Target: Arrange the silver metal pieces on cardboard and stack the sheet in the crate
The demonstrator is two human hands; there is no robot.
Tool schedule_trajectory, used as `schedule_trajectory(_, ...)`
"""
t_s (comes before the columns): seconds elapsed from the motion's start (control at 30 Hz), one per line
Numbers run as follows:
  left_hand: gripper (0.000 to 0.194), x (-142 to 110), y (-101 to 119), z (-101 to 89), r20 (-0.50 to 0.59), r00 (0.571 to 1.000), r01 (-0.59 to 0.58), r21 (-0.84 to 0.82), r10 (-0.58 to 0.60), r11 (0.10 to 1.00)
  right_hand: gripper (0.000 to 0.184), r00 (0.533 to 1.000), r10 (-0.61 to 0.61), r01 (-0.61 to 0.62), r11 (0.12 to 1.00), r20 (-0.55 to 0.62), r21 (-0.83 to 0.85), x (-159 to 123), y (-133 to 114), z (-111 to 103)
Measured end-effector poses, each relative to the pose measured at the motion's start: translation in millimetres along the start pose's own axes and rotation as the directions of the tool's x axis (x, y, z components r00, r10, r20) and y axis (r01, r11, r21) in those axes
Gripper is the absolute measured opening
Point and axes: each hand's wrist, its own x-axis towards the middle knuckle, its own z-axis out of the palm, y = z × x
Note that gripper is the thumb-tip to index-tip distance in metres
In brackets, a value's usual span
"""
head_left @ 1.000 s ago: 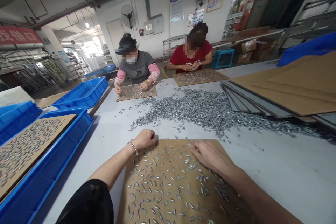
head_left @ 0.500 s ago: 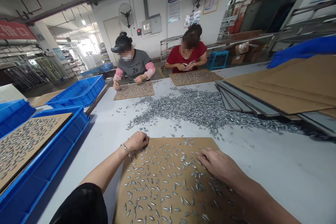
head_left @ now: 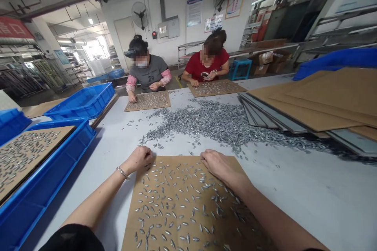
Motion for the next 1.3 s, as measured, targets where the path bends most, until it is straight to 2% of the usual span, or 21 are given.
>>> schedule_trajectory(0.17, 0.017, -16.9, -6.8, -1.5, -0.03, 0.999, -0.017, -0.06, 0.016, 0.998, 0.023, 0.995, 0.095, -0.09, 0.99, 0.041, -0.106, 1.4, -0.4, 3.1)
schedule_trajectory(0.3, 0.017, -29.6, -14.5, -3.6, -0.046, 0.999, -0.004, -0.116, -0.002, 0.993, 0.023, 0.991, 0.132, -0.126, 0.982, 0.035, -0.139, -0.7, -5.6, -4.4)
schedule_trajectory(0.37, 0.018, -36.5, -19.4, -3.1, -0.064, 0.998, 0.015, -0.139, -0.024, 0.99, 0.024, 0.994, 0.105, -0.106, 0.992, -0.012, -0.062, -1.3, -15.0, -9.7)
schedule_trajectory(0.43, 0.018, -43.6, -24.4, -1.1, -0.085, 0.995, 0.036, -0.162, -0.05, 0.986, 0.021, 0.998, 0.06, -0.057, 0.993, -0.036, 0.1, -0.4, -30.0, -11.6)
schedule_trajectory(0.53, 0.02, -53.8, -30.6, 5.2, -0.104, 0.991, 0.063, -0.206, -0.086, 0.977, 0.019, 1.0, 0.001, 0.002, 0.956, -0.011, 0.293, 5.3, -57.5, -4.9)
schedule_trajectory(0.7, 0.024, -69.2, -36.7, 23.5, -0.128, 0.983, 0.093, -0.267, -0.131, 0.959, 0.023, 0.989, -0.146, 0.124, 0.928, 0.036, 0.352, 20.7, -84.9, 16.4)
schedule_trajectory(0.8, 0.026, -77.4, -37.2, 33.6, -0.167, 0.975, 0.092, -0.301, -0.147, 0.949, 0.02, 0.975, -0.211, 0.172, 0.921, 0.077, 0.348, 25.2, -86.1, 23.0)
schedule_trajectory(0.93, 0.028, -83.4, -34.3, 40.8, -0.23, 0.963, 0.057, -0.327, -0.138, 0.943, 0.021, 0.961, -0.267, 0.231, 0.918, 0.07, 0.322, 26.8, -84.2, 27.6)
schedule_trajectory(1.13, 0.029, -82.7, -32.6, 46.5, -0.292, 0.947, 0.024, -0.344, -0.132, 0.939, 0.023, 0.963, -0.259, 0.243, 0.954, 0.076, 0.175, 31.6, -86.7, 38.2)
schedule_trajectory(1.23, 0.029, -82.9, -34.1, 48.4, -0.302, 0.944, 0.02, -0.356, -0.135, 0.934, 0.022, 0.967, -0.243, 0.229, 0.962, 0.078, 0.149, 32.1, -87.1, 30.9)
schedule_trajectory(1.3, 0.029, -83.5, -35.4, 48.6, -0.301, 0.943, 0.021, -0.375, -0.143, 0.927, 0.023, 0.979, -0.205, 0.201, 0.963, 0.006, 0.178, 32.1, -79.8, 16.0)
